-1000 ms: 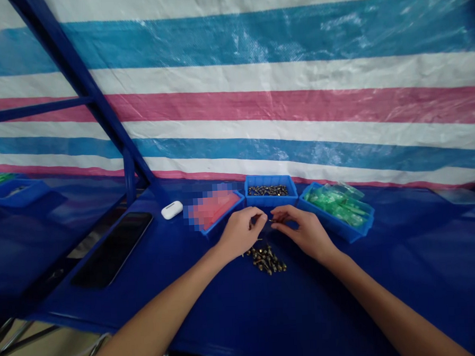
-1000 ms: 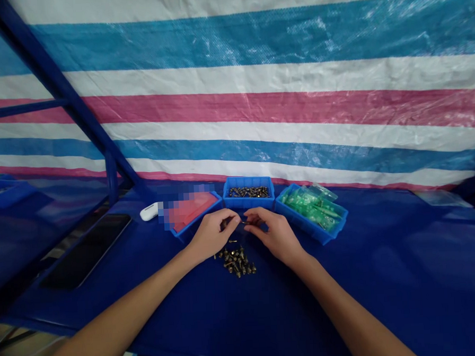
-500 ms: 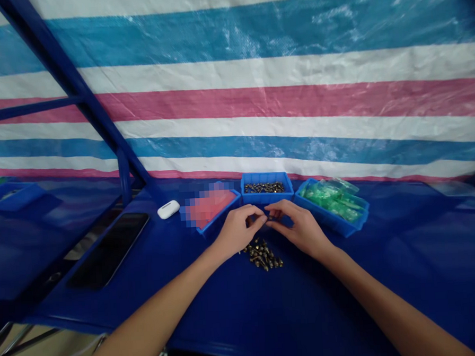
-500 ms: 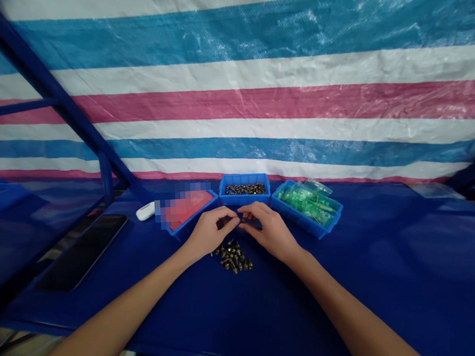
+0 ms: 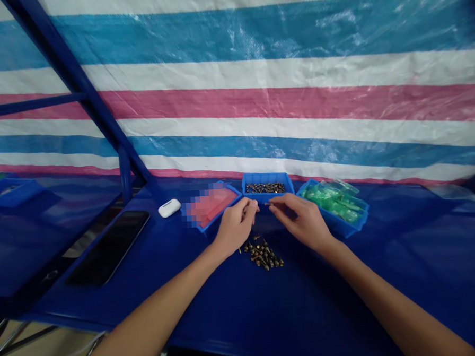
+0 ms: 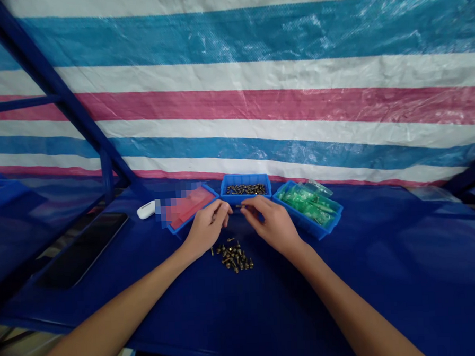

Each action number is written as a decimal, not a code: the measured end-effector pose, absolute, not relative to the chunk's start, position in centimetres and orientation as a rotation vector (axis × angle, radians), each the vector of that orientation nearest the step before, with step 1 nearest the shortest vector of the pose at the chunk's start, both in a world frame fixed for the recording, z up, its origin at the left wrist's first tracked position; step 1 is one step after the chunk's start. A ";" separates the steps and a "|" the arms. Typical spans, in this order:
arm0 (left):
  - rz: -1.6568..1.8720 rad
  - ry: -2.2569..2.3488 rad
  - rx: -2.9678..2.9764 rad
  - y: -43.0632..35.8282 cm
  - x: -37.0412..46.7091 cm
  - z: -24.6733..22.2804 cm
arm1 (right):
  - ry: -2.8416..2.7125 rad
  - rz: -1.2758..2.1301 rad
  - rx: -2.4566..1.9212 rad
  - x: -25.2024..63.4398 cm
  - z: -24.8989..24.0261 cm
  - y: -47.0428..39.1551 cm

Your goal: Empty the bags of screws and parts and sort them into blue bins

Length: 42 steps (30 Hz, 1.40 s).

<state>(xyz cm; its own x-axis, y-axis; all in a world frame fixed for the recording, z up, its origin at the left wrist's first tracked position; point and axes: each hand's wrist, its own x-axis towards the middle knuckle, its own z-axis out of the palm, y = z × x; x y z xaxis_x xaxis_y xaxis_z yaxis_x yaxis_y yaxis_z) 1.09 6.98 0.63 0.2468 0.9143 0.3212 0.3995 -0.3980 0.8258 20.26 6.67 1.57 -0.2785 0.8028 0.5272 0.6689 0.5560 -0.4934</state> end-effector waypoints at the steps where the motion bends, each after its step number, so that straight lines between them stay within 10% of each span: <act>1: 1.113 1.196 1.900 6.9 1.1 0.7 | -1.973 0.137 -1.261 20.3 1.7 7.1; 22: 1.122 1.217 1.919 6.9 0.8 0.7 | -2.233 0.491 -1.426 17.4 0.3 4.3; 30: 0.901 1.146 2.062 7.4 0.8 0.1 | -1.657 1.250 -1.140 19.4 0.6 5.3; 42: 0.972 1.025 2.055 7.7 0.9 -0.6 | -1.331 1.471 -1.027 19.5 0.0 5.6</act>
